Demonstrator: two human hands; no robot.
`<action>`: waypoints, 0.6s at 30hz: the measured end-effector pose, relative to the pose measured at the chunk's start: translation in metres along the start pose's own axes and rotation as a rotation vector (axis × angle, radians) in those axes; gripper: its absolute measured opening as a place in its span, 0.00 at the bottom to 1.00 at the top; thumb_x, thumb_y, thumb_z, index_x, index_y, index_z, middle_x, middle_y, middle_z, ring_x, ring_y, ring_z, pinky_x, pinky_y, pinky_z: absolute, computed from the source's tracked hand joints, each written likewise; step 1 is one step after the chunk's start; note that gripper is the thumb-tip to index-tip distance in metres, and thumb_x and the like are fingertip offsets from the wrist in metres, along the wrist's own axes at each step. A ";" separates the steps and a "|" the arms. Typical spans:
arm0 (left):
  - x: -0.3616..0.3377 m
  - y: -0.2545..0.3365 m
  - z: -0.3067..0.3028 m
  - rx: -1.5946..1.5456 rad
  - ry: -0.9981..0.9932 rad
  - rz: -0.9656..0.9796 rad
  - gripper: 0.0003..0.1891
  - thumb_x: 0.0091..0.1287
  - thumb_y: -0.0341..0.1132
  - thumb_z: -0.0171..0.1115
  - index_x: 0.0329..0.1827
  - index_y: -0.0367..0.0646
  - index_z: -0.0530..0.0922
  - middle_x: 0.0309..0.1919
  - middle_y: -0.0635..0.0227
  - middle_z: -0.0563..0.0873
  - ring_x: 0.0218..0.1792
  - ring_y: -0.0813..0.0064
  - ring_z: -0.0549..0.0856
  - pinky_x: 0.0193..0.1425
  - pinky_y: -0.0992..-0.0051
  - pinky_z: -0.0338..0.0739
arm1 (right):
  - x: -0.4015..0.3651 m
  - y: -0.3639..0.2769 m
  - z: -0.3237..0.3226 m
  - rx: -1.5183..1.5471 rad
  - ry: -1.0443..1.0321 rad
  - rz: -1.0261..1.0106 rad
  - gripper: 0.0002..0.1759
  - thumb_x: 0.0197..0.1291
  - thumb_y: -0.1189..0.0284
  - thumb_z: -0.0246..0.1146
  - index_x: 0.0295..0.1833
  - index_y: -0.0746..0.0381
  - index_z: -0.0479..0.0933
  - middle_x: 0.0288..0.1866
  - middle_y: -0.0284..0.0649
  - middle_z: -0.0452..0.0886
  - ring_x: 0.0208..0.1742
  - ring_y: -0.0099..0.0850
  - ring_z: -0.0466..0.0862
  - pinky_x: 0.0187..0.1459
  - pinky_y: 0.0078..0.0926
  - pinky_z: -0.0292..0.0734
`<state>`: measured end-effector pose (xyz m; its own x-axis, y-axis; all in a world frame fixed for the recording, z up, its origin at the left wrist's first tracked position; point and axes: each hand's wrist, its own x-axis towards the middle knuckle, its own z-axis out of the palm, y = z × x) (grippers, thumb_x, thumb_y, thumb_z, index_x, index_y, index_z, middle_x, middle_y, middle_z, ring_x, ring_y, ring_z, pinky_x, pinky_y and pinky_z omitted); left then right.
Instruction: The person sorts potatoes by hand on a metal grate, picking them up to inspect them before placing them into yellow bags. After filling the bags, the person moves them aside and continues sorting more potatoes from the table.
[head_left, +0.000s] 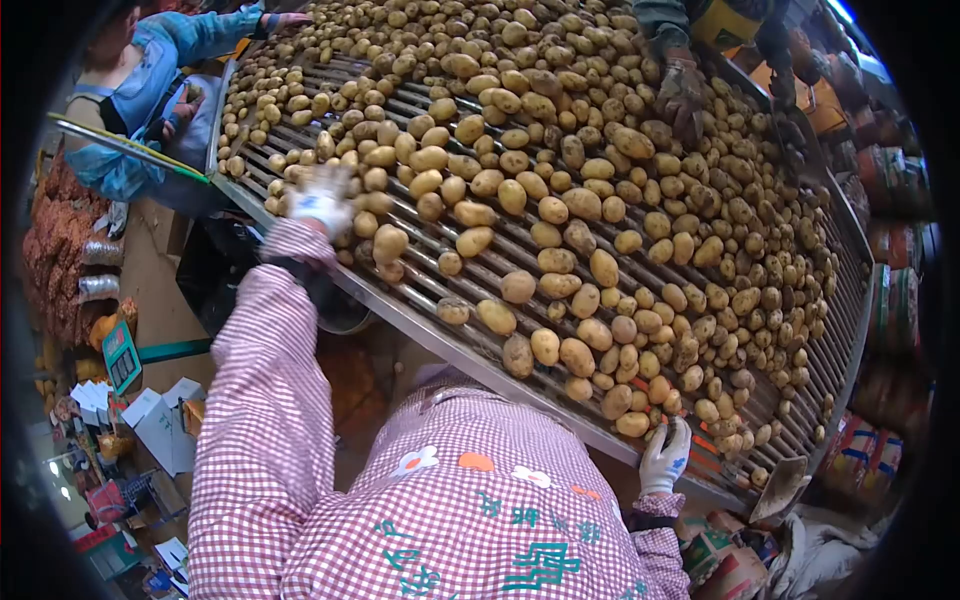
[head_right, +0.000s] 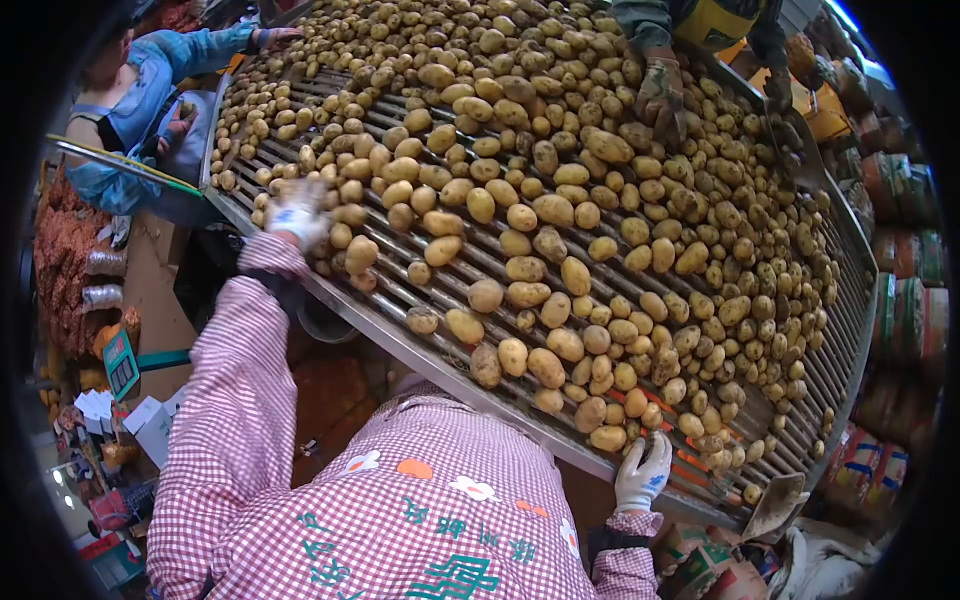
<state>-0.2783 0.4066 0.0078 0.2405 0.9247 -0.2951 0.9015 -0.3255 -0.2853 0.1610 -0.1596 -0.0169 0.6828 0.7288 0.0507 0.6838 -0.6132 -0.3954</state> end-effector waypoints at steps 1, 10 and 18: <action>0.004 -0.021 -0.011 0.100 -0.040 -0.088 0.35 0.77 0.57 0.50 0.87 0.69 0.55 0.85 0.59 0.58 0.84 0.53 0.57 0.83 0.36 0.47 | -0.002 0.000 -0.001 0.019 -0.004 0.001 0.16 0.71 0.72 0.62 0.58 0.70 0.77 0.57 0.58 0.81 0.58 0.57 0.81 0.63 0.48 0.75; -0.092 0.171 -0.071 -0.816 -0.012 1.144 0.23 0.66 0.33 0.70 0.64 0.37 0.80 0.58 0.53 0.86 0.60 0.54 0.85 0.67 0.61 0.80 | -0.003 0.003 -0.001 -0.063 0.002 0.001 0.16 0.71 0.70 0.63 0.58 0.69 0.76 0.58 0.56 0.81 0.59 0.55 0.80 0.64 0.48 0.75; -0.175 0.310 -0.042 -0.208 0.130 1.475 0.24 0.65 0.39 0.67 0.66 0.49 0.81 0.58 0.64 0.82 0.60 0.63 0.80 0.55 0.61 0.80 | -0.004 0.001 -0.001 -0.045 -0.006 0.052 0.16 0.69 0.70 0.64 0.57 0.68 0.77 0.58 0.55 0.81 0.59 0.54 0.80 0.64 0.47 0.74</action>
<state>-0.0253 0.1520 0.0095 0.9758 -0.1884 -0.1105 -0.1438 -0.9350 0.3243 0.1599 -0.1636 -0.0164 0.7164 0.6973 0.0253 0.6584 -0.6636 -0.3553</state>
